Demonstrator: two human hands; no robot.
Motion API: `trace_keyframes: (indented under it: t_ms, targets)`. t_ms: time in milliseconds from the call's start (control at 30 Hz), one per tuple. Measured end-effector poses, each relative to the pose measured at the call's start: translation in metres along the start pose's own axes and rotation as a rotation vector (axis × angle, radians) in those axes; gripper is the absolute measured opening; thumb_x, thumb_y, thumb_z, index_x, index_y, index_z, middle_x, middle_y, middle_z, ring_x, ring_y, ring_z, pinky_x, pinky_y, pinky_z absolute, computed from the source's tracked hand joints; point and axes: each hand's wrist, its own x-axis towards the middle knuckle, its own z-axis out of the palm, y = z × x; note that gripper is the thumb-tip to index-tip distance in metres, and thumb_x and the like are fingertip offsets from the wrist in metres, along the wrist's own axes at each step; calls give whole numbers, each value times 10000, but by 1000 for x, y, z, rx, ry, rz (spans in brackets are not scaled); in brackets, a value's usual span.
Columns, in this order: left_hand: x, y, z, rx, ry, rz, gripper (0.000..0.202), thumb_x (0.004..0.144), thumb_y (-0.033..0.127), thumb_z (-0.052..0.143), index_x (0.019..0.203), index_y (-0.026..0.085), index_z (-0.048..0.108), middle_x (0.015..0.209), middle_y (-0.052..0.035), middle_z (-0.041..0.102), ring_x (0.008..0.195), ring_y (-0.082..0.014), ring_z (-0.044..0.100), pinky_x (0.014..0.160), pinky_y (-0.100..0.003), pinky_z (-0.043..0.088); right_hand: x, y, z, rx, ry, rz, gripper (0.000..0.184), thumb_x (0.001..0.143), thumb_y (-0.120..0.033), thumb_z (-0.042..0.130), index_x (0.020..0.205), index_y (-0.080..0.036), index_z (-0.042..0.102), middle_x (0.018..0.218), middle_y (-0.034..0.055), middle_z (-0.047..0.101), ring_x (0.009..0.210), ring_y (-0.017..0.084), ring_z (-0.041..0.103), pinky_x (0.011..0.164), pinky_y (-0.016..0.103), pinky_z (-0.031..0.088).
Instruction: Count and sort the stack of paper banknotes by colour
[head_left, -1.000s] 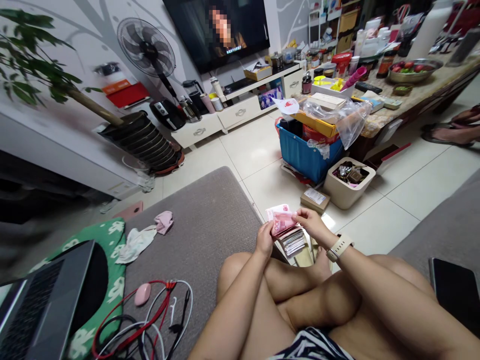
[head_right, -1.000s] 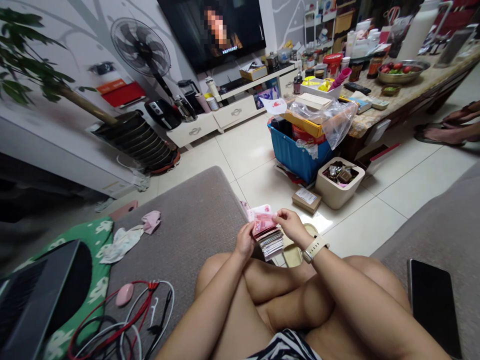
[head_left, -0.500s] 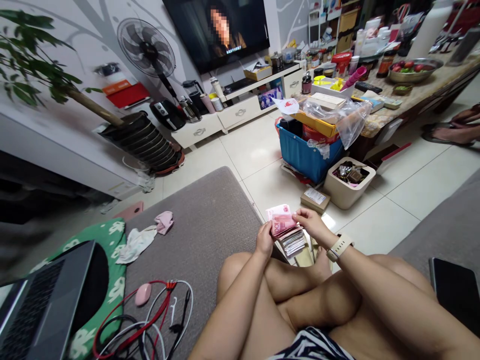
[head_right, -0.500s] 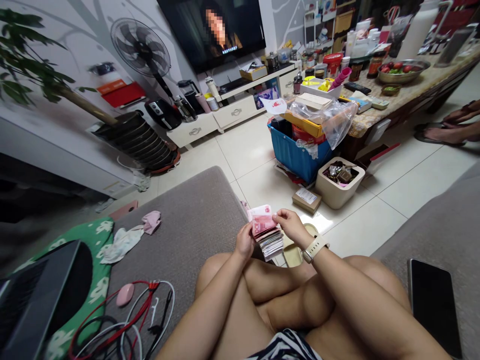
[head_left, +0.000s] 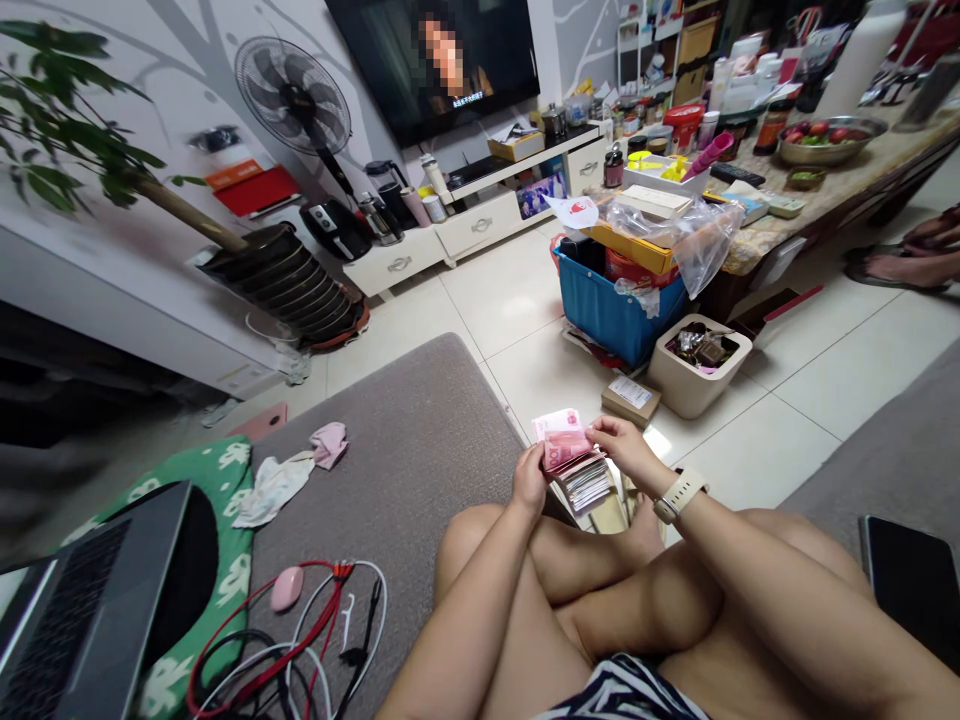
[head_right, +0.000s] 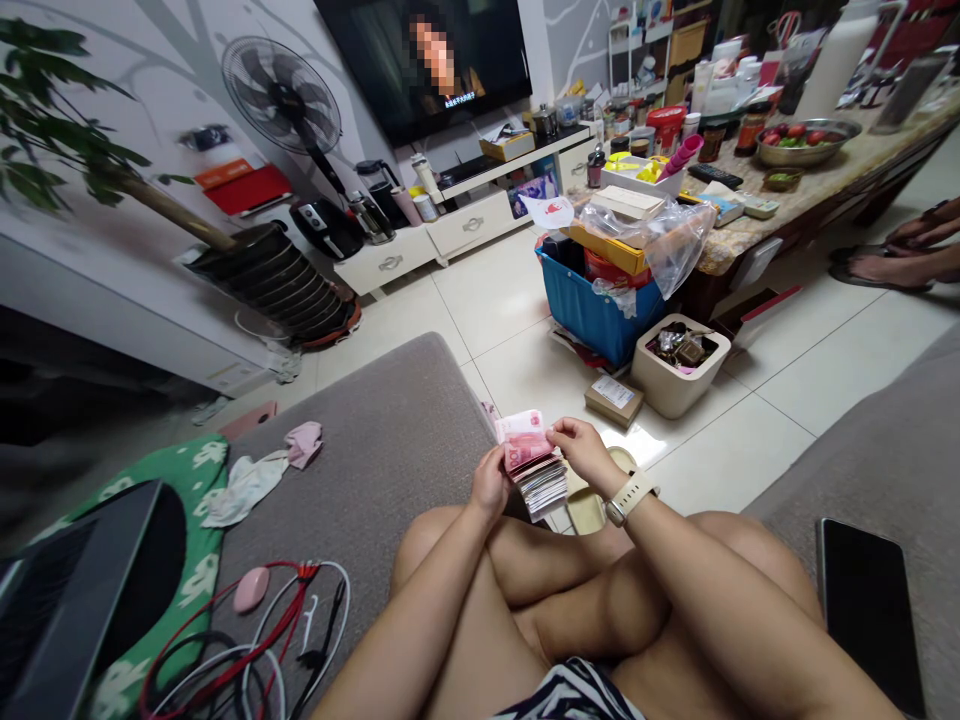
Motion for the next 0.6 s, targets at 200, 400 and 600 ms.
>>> trace_keyframes:
  t_ms: [200, 400, 600]
  targets:
    - [-1, 2, 2, -25, -50, -9, 268, 710, 433, 699, 668, 169, 689, 711, -27, 718, 713, -190, 655, 734, -314, 497, 1, 0, 0, 19, -10, -2, 308, 697, -459, 696, 613, -197, 557, 582, -32, 505, 550, 122, 415, 554, 276, 313]
    - [-7, 11, 5, -112, -77, -52, 274, 692, 430, 733, 723, 159, 712, 764, -44, 741, 723, -196, 668, 767, -328, 501, -1, -2, 1, 65, -69, 29, 387, 750, -531, 658, 581, -200, 550, 553, -11, 542, 540, 134, 455, 570, 289, 347]
    - [-9, 15, 6, -91, -93, -76, 285, 666, 426, 767, 735, 156, 708, 734, -46, 730, 728, -209, 671, 769, -332, 494, -2, -3, 1, 12, -15, -19, 369, 699, -523, 730, 628, -196, 576, 624, 4, 603, 602, 150, 512, 616, 295, 381]
